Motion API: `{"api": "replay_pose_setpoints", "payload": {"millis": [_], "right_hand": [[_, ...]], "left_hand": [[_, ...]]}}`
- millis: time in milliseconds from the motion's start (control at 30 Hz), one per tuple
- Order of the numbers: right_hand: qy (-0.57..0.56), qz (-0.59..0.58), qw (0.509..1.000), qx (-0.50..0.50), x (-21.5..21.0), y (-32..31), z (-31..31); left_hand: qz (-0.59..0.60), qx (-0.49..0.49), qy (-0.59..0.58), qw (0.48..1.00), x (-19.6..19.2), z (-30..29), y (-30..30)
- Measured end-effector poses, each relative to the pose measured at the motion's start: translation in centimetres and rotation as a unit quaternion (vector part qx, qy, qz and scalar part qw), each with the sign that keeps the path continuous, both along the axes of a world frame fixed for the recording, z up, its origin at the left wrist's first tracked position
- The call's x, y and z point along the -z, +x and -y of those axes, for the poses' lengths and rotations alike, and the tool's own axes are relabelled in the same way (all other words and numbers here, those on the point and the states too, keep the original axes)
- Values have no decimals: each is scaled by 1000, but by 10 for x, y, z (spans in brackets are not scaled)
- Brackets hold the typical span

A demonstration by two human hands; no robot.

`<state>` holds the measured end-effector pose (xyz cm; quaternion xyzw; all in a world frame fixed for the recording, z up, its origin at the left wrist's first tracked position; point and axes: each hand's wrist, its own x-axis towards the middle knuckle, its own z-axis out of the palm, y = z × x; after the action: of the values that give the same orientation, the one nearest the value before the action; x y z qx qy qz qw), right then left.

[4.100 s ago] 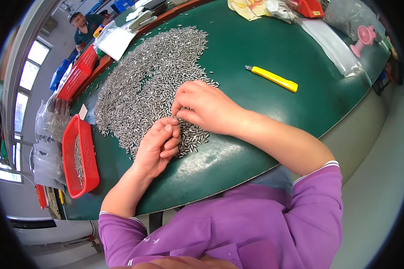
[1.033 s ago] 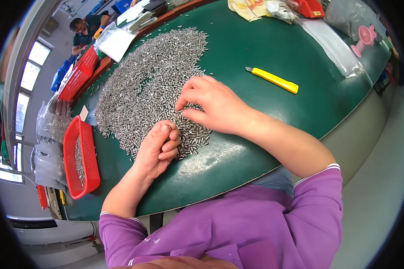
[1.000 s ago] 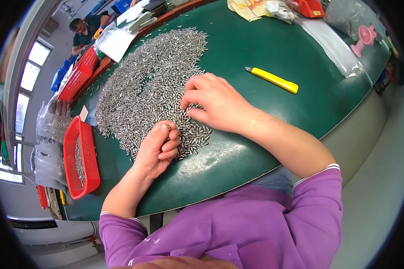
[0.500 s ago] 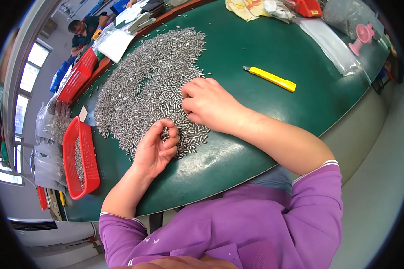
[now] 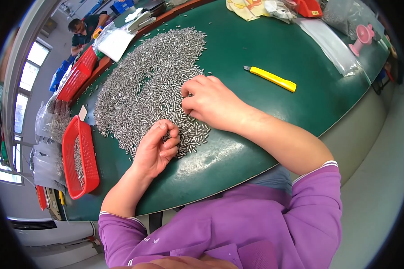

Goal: The recorder is inspecting and sorting small metal components on a workbench in a factory.

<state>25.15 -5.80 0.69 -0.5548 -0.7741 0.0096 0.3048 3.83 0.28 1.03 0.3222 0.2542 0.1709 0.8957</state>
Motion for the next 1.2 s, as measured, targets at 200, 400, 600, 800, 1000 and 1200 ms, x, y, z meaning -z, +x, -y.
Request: {"api": "replay_pose_setpoints", "payload": {"millis": [200,400,600,800,1000,1200], "right_hand": [[-4,-6,1000,-8,6,1,-1],[-57,-237,966,-80,-9,-8,0],[-102,-342,923,-143,-9,-14,4],[-37,-57,998,-12,-10,11,7],[-57,-31,996,-64,-4,8,4],[10,20,997,-70,-2,4,0]], "left_hand": [[-1,3,7,1000,-1,2,2],[-4,6,53,999,-3,5,4],[-14,5,49,999,-5,7,2],[1,7,-10,1000,-1,0,1],[1,6,7,1000,0,-1,0],[-16,3,31,999,-2,2,1]]}}
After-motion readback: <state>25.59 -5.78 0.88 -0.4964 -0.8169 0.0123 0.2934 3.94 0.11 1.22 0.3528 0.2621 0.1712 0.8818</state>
